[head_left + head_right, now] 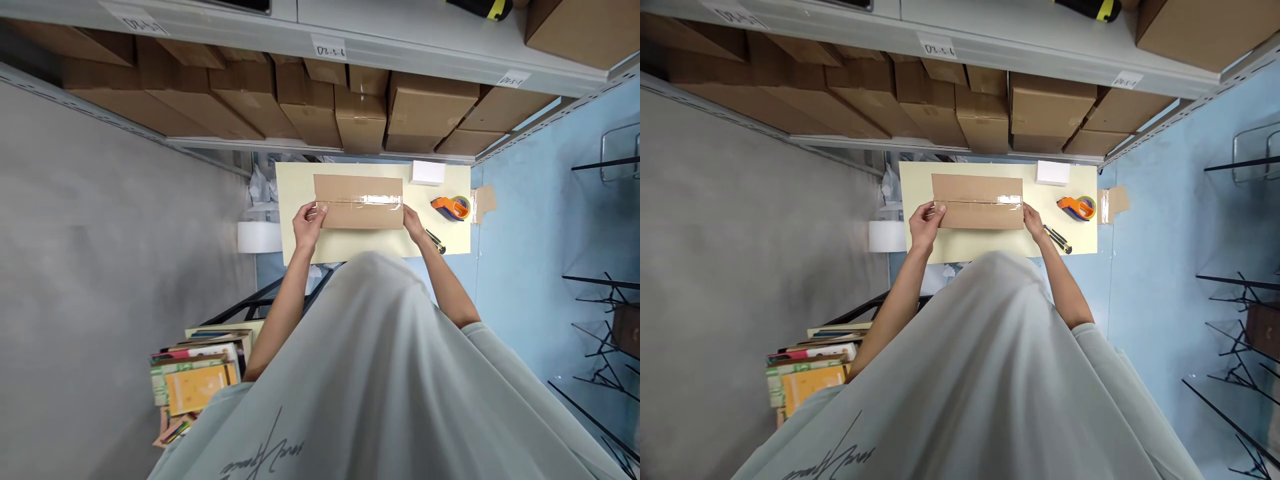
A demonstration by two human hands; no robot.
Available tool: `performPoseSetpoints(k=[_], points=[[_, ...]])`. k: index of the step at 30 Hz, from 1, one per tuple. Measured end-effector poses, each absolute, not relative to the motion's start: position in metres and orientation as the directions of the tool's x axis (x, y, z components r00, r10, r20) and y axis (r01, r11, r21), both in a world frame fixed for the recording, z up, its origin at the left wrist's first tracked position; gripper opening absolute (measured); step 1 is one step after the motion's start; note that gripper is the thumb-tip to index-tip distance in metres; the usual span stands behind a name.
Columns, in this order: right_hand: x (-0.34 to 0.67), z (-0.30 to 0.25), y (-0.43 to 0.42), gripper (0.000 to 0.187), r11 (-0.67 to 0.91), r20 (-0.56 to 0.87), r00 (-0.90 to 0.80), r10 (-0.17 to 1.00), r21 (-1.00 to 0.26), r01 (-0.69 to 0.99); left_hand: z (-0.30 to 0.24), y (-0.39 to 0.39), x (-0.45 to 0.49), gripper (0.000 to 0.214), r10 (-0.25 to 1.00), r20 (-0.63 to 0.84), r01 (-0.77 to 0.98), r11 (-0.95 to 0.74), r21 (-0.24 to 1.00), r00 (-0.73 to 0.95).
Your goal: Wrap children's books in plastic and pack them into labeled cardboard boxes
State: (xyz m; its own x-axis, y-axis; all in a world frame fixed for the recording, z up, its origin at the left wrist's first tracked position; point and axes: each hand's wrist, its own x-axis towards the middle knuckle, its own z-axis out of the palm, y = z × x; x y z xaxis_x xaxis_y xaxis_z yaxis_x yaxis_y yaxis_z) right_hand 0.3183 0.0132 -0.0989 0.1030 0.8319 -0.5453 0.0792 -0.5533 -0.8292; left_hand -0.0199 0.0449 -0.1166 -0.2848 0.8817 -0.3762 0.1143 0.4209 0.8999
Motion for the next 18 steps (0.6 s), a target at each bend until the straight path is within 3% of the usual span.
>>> performPoseSetpoints(k=[5, 9, 13, 18], points=[[0.324, -0.071, 0.003, 0.076, -0.580, -0.582, 0.091, 0.808, -0.813, -0.047, -0.108, 0.034, -0.012, 0.073, 0.883, -0.430, 0.061, 0.447, 0.892, -0.187], [0.320, -0.038, -0.018, 0.083, -0.465, -0.467, 0.046, 0.883, -0.884, -0.042, -0.077, 0.020, -0.007, 0.072, 0.914, -0.379, 0.159, 0.399, 0.903, -0.141], [0.329, -0.013, -0.036, 0.087, -0.351, -0.355, 0.161, 0.921, -0.935, -0.056, -0.036, 0.027, 0.012, 0.069, 0.954, -0.289, 0.242, 0.301, 0.923, -0.083], [0.385, 0.009, -0.062, 0.083, -0.271, -0.289, 0.386, 0.876, -0.957, -0.102, 0.007, 0.057, 0.077, 0.069, 0.984, -0.157, 0.321, 0.123, 0.939, 0.082]])
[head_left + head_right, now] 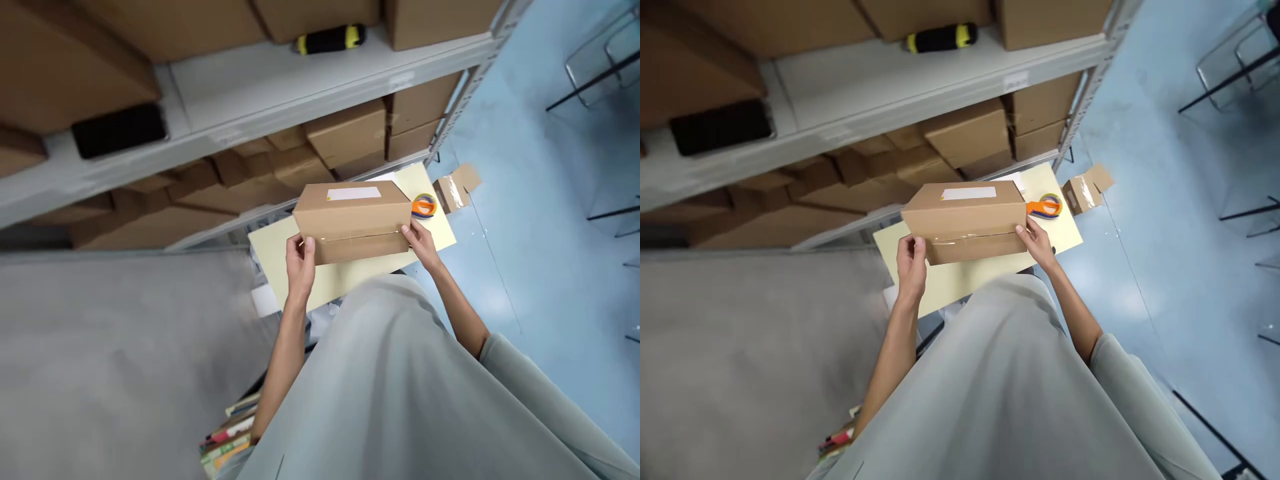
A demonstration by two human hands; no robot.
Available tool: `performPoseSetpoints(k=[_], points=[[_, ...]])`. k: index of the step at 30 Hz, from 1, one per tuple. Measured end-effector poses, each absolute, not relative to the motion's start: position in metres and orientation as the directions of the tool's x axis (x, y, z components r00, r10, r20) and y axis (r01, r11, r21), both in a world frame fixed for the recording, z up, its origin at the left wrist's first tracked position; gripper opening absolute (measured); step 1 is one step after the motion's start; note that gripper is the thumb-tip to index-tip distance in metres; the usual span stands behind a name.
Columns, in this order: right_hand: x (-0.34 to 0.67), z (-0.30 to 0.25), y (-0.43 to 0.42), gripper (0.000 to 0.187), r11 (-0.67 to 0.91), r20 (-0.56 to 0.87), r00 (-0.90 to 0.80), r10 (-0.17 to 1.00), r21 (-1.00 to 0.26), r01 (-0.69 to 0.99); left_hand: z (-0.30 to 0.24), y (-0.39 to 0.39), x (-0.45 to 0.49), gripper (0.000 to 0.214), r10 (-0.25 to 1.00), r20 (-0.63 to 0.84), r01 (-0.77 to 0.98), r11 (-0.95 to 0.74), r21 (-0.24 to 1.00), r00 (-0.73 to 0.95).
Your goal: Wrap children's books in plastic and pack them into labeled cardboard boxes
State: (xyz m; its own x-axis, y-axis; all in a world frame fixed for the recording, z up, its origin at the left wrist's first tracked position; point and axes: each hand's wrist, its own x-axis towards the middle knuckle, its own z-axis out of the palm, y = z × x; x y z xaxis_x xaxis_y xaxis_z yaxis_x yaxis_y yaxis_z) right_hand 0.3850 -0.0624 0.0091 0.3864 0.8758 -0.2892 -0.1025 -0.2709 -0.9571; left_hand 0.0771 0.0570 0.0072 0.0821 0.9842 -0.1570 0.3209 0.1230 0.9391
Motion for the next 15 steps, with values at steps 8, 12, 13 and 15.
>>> performPoseSetpoints(k=[8, 12, 13, 15], points=[[0.511, 0.020, -0.143, 0.078, -0.182, -0.138, 0.794, 0.592, -0.983, -0.036, 0.029, 0.099, 0.280, 0.065, 0.775, -0.103, 0.252, -0.075, 0.965, 0.623], [0.562, -0.003, -0.171, 0.080, -0.250, -0.159, 0.888, 0.432, -0.967, -0.051, 0.005, 0.120, 0.398, 0.061, 0.565, -0.194, 0.269, -0.052, 0.962, 0.802], [0.573, -0.012, -0.174, 0.079, -0.265, -0.172, 0.903, 0.393, -0.962, -0.067, -0.003, 0.125, 0.426, 0.059, 0.513, -0.213, 0.269, -0.036, 0.962, 0.831], [0.594, -0.031, -0.177, 0.077, -0.283, -0.204, 0.924, 0.325, -0.953, -0.111, -0.021, 0.134, 0.476, 0.057, 0.456, -0.217, 0.260, -0.031, 0.965, 0.863]])
